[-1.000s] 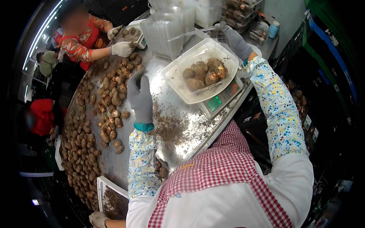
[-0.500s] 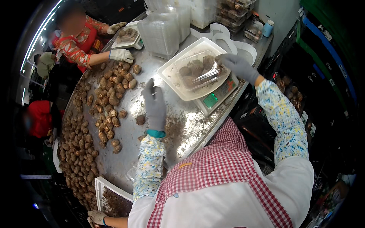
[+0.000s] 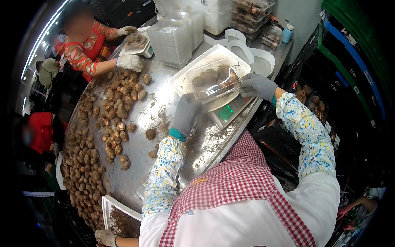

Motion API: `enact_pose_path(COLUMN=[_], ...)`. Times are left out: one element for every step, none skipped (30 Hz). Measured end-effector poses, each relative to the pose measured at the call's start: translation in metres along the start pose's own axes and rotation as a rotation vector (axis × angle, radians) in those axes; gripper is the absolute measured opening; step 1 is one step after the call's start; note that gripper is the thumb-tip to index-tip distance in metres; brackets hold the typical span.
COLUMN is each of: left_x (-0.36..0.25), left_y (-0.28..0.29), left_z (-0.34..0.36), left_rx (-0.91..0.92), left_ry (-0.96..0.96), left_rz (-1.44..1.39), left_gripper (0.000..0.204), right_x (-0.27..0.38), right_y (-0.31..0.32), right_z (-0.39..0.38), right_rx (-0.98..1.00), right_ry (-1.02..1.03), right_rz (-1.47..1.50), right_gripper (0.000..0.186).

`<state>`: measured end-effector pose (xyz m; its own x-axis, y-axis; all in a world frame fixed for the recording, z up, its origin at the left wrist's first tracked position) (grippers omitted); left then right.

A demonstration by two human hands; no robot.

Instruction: The person sorts small root vegetables on a metal table, places them into plastic containers, weighs them on a digital scale, and stacks the filled containers. Another worker is visible nearby performing similar tasks.

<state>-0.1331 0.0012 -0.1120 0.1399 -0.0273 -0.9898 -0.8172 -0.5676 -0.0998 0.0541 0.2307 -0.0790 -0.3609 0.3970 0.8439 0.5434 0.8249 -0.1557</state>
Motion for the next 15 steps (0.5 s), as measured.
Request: enact_pose_path(left_x=[0.004, 0.01, 0.014, 0.007, 0.001, -0.011, -0.021, -0.028, -0.03, -0.03, -0.031, -0.033, -0.027, -0.023, -0.021], left_y=[0.003, 0.006, 0.01, 0.01, 0.01, 0.01, 0.01, 0.012, 0.022, 0.033, 0.043, 0.053, 0.066, 0.074, 0.077], left_z=[0.006, 0.01, 0.011, 0.008, 0.003, -0.004, -0.012, -0.019, -0.027, -0.036, -0.042, -0.049, -0.055, -0.061, -0.061], left_rx=[0.057, 0.082, 0.098, 0.087, 0.075, 0.019, -0.035, -0.088, -0.164, -0.223, -0.285, -0.35, -0.39, -0.396, -0.387], left_ry=[-0.042, -0.028, -0.009, 0.066, 0.14, 0.115, 0.092, 0.069, 0.072, 0.042, 0.004, -0.033, -0.05, -0.035, -0.025], left_rz=[0.064, 0.071, 0.075, 0.022, -0.031, -0.011, 0.006, 0.023, -0.007, -0.085, -0.103, -0.117, -0.144, -0.15, -0.16], left_gripper=[0.044, 0.045, 0.046, 0.049, 0.052, 0.056, 0.06, 0.064, 0.073, 0.068, 0.066, 0.063, 0.055, 0.053, 0.052], right_x=[-0.004, -0.008, -0.003, 0.009, 0.016, 0.025, 0.033, 0.041, 0.046, 0.047, 0.049, 0.049, 0.056, 0.051, 0.048], right_y=[0.005, 0.01, 0.003, -0.006, -0.011, -0.005, 0.006, 0.015, 0.019, 0.033, 0.053, 0.061, 0.042, 0.04, 0.043], right_z=[0.01, 0.016, 0.012, 0.0, -0.006, -0.008, -0.01, -0.016, -0.025, -0.029, -0.031, -0.034, -0.05, -0.047, -0.047], right_rx=[0.013, 0.026, -0.026, -0.081, -0.136, -0.239, -0.345, -0.45, -0.436, -0.443, -0.45, -0.455, -0.447, -0.419, -0.406], right_ry=[0.011, 0.023, 0.019, 0.018, 0.018, 0.145, 0.27, 0.395, 0.394, 0.483, 0.572, 0.662, 0.488, 0.47, 0.457], right_rz=[0.02, 0.039, -0.099, -0.234, -0.369, -0.458, -0.548, -0.636, -0.446, -0.467, -0.488, -0.504, -0.255, -0.246, -0.238], right_gripper=[0.033, 0.032, 0.034, 0.036, 0.038, 0.041, 0.043, 0.046, 0.05, 0.048, 0.047, 0.045, 0.044, 0.044, 0.044])
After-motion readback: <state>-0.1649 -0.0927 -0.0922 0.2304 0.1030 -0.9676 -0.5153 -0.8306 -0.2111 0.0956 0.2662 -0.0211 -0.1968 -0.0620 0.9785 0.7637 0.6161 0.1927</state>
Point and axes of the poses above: each hand's wrist, its own z-axis towards the middle knuckle, its own y-axis out of the back of the hand, x = y × z, the point moved 5 cm from there along z, towards the middle knuckle, and after that the axes turned 2 degrees about -y, right-handed, at the moved point
